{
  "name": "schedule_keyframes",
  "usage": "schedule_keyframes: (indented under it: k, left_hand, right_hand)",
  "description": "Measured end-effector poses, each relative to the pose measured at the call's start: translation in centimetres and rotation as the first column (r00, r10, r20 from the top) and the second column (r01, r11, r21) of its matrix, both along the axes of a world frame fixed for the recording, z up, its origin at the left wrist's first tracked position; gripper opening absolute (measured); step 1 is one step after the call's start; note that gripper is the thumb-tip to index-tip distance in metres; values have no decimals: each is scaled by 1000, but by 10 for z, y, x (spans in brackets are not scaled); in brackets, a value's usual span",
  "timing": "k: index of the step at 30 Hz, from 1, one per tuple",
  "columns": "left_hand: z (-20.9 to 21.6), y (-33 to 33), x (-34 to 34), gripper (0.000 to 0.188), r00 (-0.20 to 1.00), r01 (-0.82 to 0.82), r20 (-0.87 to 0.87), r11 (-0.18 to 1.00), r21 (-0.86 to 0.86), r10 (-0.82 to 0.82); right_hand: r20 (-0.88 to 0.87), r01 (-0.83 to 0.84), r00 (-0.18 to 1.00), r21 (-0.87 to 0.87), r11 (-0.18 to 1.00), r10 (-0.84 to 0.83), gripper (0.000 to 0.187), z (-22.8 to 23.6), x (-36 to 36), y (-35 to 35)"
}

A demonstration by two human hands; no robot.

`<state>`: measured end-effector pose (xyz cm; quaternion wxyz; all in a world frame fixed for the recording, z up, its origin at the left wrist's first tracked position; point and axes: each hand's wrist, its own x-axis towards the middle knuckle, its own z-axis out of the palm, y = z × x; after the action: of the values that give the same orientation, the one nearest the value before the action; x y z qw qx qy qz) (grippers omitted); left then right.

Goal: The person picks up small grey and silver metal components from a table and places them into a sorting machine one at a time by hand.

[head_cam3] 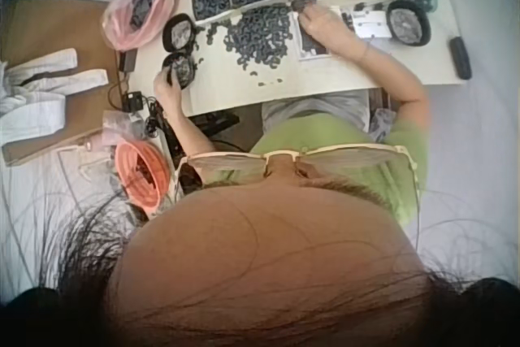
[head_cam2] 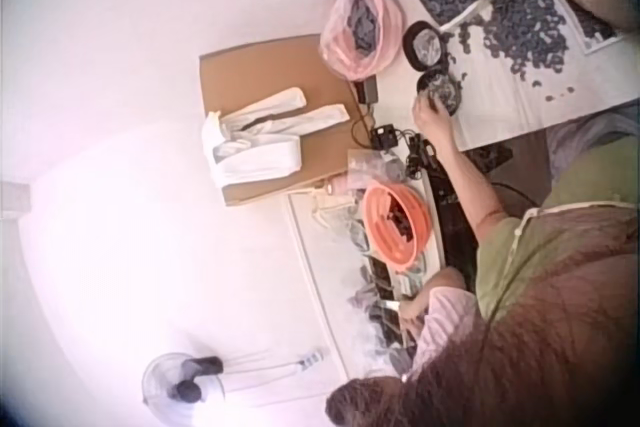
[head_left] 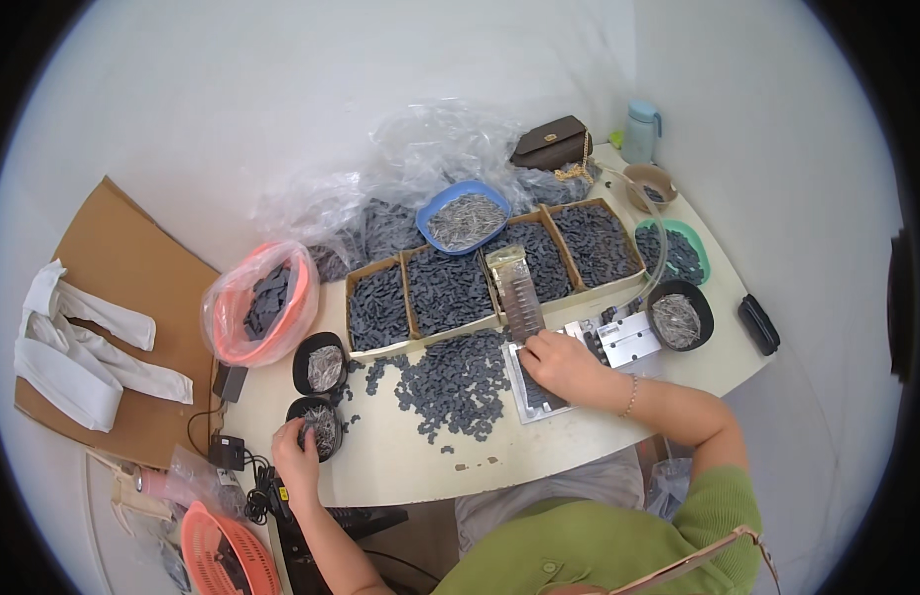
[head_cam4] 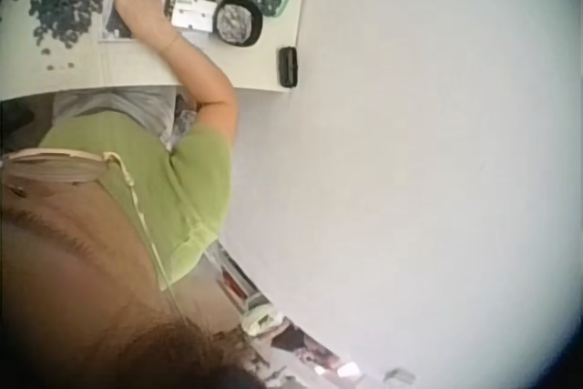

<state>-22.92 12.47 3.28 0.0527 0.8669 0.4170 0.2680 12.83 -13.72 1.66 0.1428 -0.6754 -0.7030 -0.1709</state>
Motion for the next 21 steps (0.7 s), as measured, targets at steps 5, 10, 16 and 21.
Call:
schedule_keyframes:
  k: [5, 10, 16, 21]
  left_hand:
    - [-4, 6, 8, 15, 996, 21, -80, 998, -52, -25]
    - [1, 11, 10, 9, 988, -21, -152, 990, -142, -1]
    - [2, 16, 12, 8, 981, -55, -190, 994, -93, 37]
    - [-4, 20, 4, 8, 961, -95, -266, 994, -54, 77]
  right_hand:
    - [127, 87, 988, 46, 995, -92, 16, 18, -3, -13]
    - [227, -18, 969, 464, 886, -99, 14, 127, -20, -59]
    - [378, -295, 924, 598, 746, 63, 16, 170, -61, -122]
    - [-95, 171, 985, 634, 754, -144, 9, 183, -101, -119]
